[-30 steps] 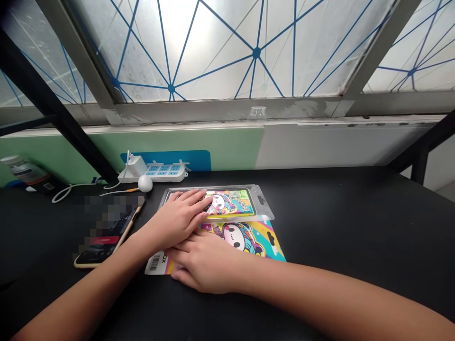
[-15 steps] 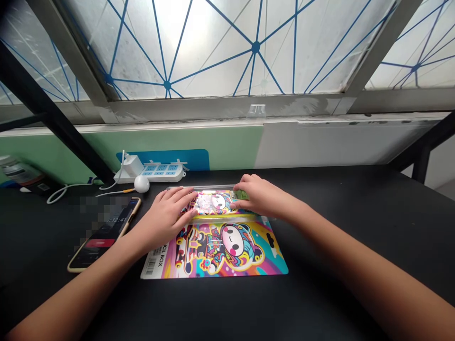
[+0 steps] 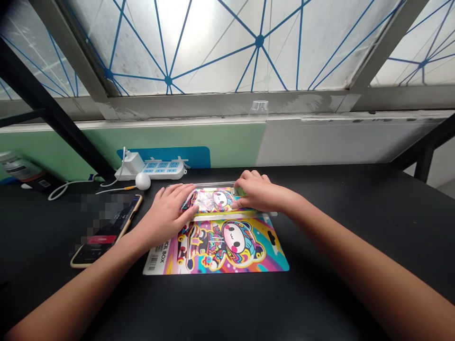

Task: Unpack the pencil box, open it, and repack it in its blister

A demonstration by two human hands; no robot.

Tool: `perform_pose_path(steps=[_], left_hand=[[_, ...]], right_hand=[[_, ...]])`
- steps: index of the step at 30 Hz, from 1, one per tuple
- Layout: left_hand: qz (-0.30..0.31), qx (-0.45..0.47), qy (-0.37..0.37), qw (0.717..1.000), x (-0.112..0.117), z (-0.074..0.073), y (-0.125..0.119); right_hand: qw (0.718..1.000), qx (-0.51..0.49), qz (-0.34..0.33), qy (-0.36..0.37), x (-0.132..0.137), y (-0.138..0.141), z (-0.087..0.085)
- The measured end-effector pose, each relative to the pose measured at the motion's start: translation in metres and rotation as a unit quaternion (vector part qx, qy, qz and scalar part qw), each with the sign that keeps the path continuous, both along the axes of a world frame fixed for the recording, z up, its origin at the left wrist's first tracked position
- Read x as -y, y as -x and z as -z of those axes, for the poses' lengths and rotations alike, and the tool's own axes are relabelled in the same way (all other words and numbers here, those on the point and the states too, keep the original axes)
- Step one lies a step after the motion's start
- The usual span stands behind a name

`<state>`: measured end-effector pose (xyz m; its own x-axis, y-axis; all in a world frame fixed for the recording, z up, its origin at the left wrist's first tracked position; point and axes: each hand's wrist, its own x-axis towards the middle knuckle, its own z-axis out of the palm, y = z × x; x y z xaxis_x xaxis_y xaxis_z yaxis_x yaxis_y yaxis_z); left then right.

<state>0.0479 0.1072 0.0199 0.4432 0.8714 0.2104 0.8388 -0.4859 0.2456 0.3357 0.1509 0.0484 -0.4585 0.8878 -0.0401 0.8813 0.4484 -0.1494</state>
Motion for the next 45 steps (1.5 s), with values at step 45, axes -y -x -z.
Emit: perform_pose_path(steps=[45], left_hand=[[0.025,0.182,0.096,0.978,0.116,0.025,0.048]], right_hand=[[0.958,-0.282,-0.034,-0.03,0.142,-0.052,0.026]])
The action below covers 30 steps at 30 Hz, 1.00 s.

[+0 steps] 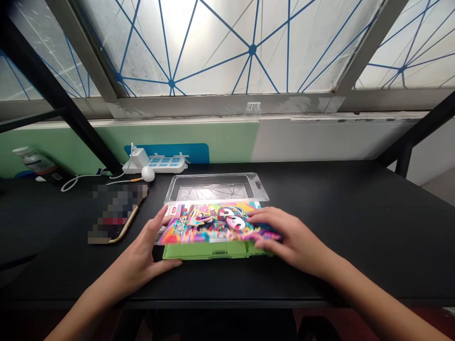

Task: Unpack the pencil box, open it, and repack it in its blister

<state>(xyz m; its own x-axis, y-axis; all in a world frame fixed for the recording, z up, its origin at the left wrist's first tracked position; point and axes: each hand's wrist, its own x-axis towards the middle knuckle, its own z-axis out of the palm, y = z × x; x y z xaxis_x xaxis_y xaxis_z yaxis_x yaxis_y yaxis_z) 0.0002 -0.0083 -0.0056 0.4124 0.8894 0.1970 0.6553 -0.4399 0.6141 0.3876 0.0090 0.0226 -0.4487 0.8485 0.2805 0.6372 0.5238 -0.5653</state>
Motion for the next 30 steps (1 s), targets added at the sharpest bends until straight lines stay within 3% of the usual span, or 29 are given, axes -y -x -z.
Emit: perform_pose_path(steps=[5,9,12,18,20,23,27,30], left_hand=[[-0.004,-0.006,0.029,1.0,0.002,-0.004,0.0],[-0.003,-0.011,0.05,0.999,0.003,-0.007,0.0],[-0.02,-0.005,0.057,0.998,0.002,-0.009,0.0],[-0.052,0.006,0.081,0.995,-0.002,-0.014,-0.001],[-0.055,0.02,0.076,0.995,-0.003,-0.013,0.0],[-0.026,0.029,0.057,0.998,-0.003,-0.01,0.002],[-0.002,-0.024,0.038,0.999,-0.004,-0.008,-0.001],[-0.016,-0.04,0.02,0.999,-0.005,-0.008,-0.005]], right_hand=[[0.984,-0.085,0.151,0.037,-0.029,0.009,-0.003],[0.967,-0.159,0.191,0.059,-0.029,0.01,0.008],[0.977,-0.119,0.176,0.019,-0.016,0.0,0.014],[0.996,-0.077,0.017,-0.03,0.005,-0.018,0.025],[0.997,-0.075,0.019,-0.027,0.007,-0.016,0.026],[0.992,-0.084,0.09,0.006,0.007,-0.009,0.023],[0.971,-0.095,0.2,0.09,0.006,0.0,0.02],[0.96,-0.088,0.223,0.142,0.003,0.003,0.018]])
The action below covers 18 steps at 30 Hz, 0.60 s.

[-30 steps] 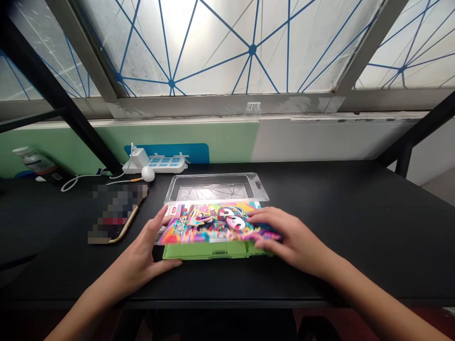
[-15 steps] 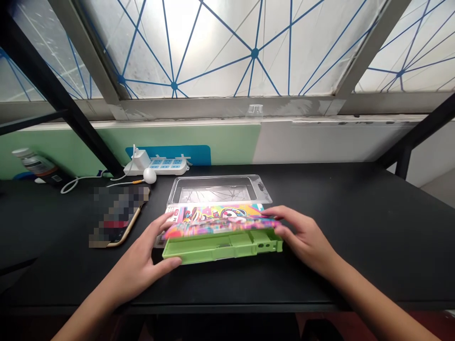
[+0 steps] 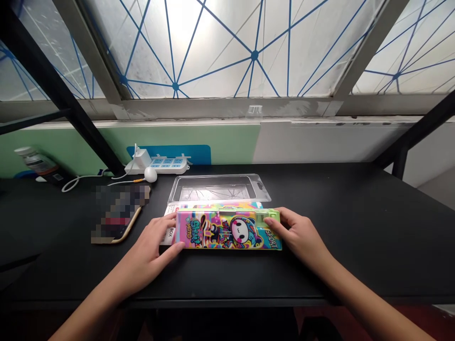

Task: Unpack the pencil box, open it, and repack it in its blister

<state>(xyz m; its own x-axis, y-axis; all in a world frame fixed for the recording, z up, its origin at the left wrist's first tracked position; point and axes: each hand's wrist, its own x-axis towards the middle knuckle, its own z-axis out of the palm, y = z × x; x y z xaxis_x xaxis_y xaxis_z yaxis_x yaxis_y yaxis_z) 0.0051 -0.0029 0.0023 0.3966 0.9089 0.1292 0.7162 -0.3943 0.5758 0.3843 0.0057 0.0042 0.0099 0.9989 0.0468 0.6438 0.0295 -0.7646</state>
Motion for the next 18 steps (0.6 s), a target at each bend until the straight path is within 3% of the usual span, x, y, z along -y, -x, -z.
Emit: perform_pose_path(steps=[4,8,13,18], left_hand=[[0.009,-0.01,-0.004,1.0,-0.001,-0.001,-0.001],[0.02,0.003,0.018,1.0,0.0,-0.005,0.001],[-0.014,0.031,0.029,0.999,0.001,-0.001,0.004],[-0.038,0.039,0.031,0.998,0.002,0.005,0.005]], right_hand=[[0.995,0.097,-0.017,0.011,-0.008,0.002,-0.008],[0.971,0.229,-0.064,0.003,-0.018,0.001,-0.017],[0.927,0.326,-0.13,-0.131,-0.025,0.013,-0.016],[0.912,0.3,-0.196,-0.201,-0.023,0.047,-0.017]])
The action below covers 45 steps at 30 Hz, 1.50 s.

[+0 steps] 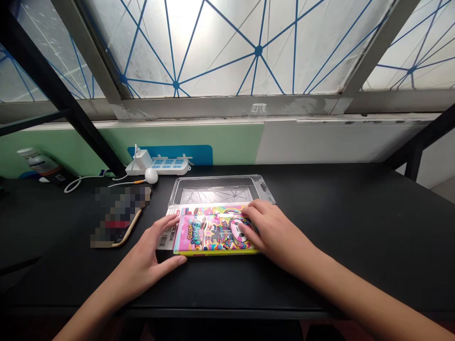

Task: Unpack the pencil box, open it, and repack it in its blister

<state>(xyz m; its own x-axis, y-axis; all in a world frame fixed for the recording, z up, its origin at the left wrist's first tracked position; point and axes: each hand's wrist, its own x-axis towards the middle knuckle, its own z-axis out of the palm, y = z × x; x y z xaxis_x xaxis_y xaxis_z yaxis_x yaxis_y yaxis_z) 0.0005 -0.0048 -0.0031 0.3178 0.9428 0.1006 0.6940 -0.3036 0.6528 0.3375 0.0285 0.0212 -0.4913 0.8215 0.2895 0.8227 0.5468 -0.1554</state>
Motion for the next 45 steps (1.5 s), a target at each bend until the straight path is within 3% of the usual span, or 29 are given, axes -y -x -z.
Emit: perform_pose_path(steps=[4,11,25,29,32,34,36,40,43,45], left_hand=[[0.002,0.009,0.008,1.0,-0.001,0.002,0.0],[0.02,0.006,-0.007,1.0,-0.002,0.004,0.003],[0.028,0.001,-0.018,0.999,0.001,0.002,0.001],[0.039,-0.014,-0.02,0.999,0.0,-0.005,0.003],[0.039,0.001,-0.012,0.999,-0.001,-0.008,0.005],[0.03,0.008,-0.005,0.999,-0.001,-0.01,0.005],[0.022,-0.001,0.006,1.0,-0.001,-0.01,0.004],[0.007,-0.032,0.037,0.999,-0.003,-0.01,0.002],[0.008,-0.04,0.042,0.998,-0.004,-0.009,0.001],[0.012,-0.045,0.039,0.998,-0.003,-0.008,0.001]], right_hand=[[0.999,0.016,-0.035,-0.025,-0.001,0.03,-0.002],[0.998,0.026,-0.025,-0.06,-0.011,0.058,0.007],[0.988,-0.057,-0.016,-0.142,-0.016,0.061,0.006],[0.978,-0.078,-0.041,-0.191,-0.007,0.054,-0.001],[0.969,-0.073,-0.111,-0.206,0.015,0.039,-0.017],[0.971,-0.069,-0.173,-0.15,0.031,0.024,-0.027],[0.977,-0.08,-0.195,-0.04,0.044,0.005,-0.032],[0.979,-0.13,-0.088,0.131,0.05,-0.041,-0.019],[0.971,-0.144,0.005,0.192,0.044,-0.069,0.002],[0.966,-0.135,0.023,0.217,0.041,-0.079,0.014]])
